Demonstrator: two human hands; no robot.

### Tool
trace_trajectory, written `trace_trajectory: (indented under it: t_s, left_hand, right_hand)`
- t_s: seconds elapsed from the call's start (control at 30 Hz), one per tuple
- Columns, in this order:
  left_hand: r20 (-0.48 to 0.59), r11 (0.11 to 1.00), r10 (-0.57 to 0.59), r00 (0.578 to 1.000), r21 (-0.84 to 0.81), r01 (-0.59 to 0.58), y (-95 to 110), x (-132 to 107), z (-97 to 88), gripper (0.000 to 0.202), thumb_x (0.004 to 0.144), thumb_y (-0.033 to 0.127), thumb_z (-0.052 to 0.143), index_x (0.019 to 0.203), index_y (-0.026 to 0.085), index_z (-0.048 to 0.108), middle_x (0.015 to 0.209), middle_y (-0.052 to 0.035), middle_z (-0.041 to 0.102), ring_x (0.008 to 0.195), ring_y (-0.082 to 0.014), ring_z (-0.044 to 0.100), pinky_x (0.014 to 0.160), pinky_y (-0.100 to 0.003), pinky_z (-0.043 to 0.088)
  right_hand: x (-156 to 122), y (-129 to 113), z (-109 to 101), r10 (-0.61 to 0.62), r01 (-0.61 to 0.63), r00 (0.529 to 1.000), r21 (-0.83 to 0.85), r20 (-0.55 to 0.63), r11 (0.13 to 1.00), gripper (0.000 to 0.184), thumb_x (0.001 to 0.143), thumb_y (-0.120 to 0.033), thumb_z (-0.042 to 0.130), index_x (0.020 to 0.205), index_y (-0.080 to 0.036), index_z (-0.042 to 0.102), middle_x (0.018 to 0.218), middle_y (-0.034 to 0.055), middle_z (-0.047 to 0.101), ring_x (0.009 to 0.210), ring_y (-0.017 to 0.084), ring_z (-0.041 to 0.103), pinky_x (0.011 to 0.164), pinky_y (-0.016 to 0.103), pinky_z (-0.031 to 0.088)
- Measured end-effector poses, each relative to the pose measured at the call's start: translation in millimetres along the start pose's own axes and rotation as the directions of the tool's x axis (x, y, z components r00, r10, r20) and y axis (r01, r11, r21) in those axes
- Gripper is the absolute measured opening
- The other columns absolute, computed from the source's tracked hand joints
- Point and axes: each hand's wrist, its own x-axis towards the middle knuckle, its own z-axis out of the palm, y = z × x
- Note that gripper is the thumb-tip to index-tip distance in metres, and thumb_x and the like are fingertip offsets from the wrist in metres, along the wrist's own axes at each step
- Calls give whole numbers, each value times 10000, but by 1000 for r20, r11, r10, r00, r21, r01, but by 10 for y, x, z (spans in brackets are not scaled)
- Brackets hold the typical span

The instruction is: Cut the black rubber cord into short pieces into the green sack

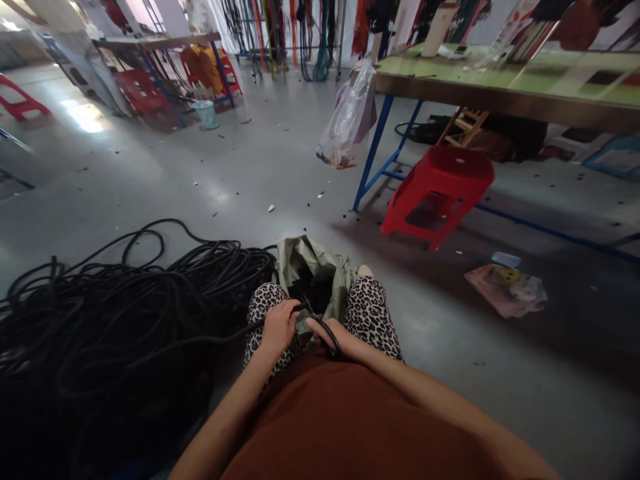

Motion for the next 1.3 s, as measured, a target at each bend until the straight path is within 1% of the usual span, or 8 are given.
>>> trace_trajectory:
  t_s: [0.13,0.33,0.57,0.73,0.87,1.1,1.2,1.3]
  left_hand:
    - [16,1000,-13,1000,-20,14,-7,21,-2,237,841,168,515,1050,187,627,1068,-69,689,999,-215,628,885,-382,484]
    - [-1,999,-4,1000,-36,4,-19,40,-10,239,846,169,508,1049,195,632,1059,-65,688,987,-202,627,901,-373,489]
    - [18,999,-18,1000,-42,19,-9,69,-17,246,841,158,514,1055,190,631,1067,-68,688,989,-203,624,915,-378,485]
    - [23,999,-14,1000,-32,15,-10,84,-23,242,842,165,522,1057,185,631,1062,-70,689,985,-204,625,916,-377,482]
    - [25,1000,-9,1000,-20,9,-18,59,-44,243,858,199,518,1076,195,626,1086,-70,680,1026,-210,611,926,-390,470]
    - [-6,998,-52,999,41,52,-121,-43,-78,258,851,215,538,1097,184,612,1101,-80,677,1027,-232,607,918,-409,460]
    - [1,998,-44,999,40,44,-160,-54,-95,241,863,222,523,1080,185,622,1085,-76,681,1012,-228,613,901,-397,466]
    - [16,999,-33,999,42,33,-187,-33,-103,237,871,226,511,1071,185,632,1069,-74,687,1004,-231,616,892,-398,468]
  right_hand:
    - [-35,-14,9,7,-11,998,-53,-66,999,531,856,-595,493,604,-130,541,474,12,528,399,106,506,417,194,378]
    - [-64,-37,40,1,-5,996,-45,-93,999,529,853,-585,503,551,-151,492,417,-14,470,356,97,470,373,190,344]
    - [-69,-5,58,-26,21,993,-42,-116,999,525,836,-582,532,531,-161,457,388,-31,432,337,87,442,363,188,317]
    - [-100,-32,57,16,-20,993,-30,-114,999,485,853,-523,542,541,-162,453,397,-37,428,319,90,436,356,197,310]
    - [-112,-43,45,18,-24,992,-51,-123,998,482,855,-493,552,522,-160,450,388,-42,414,313,77,419,350,183,302]
    - [-138,-36,12,50,-58,991,-61,-123,996,452,860,-456,561,536,-165,441,396,-46,425,307,75,426,337,181,316]
    - [-125,-3,-5,48,-57,993,-73,-112,996,450,863,-448,560,535,-162,446,398,-42,433,306,78,437,330,179,322]
    - [-107,27,-24,58,-64,992,-47,-112,997,461,880,-453,528,532,-162,445,397,-39,434,294,77,431,312,177,305]
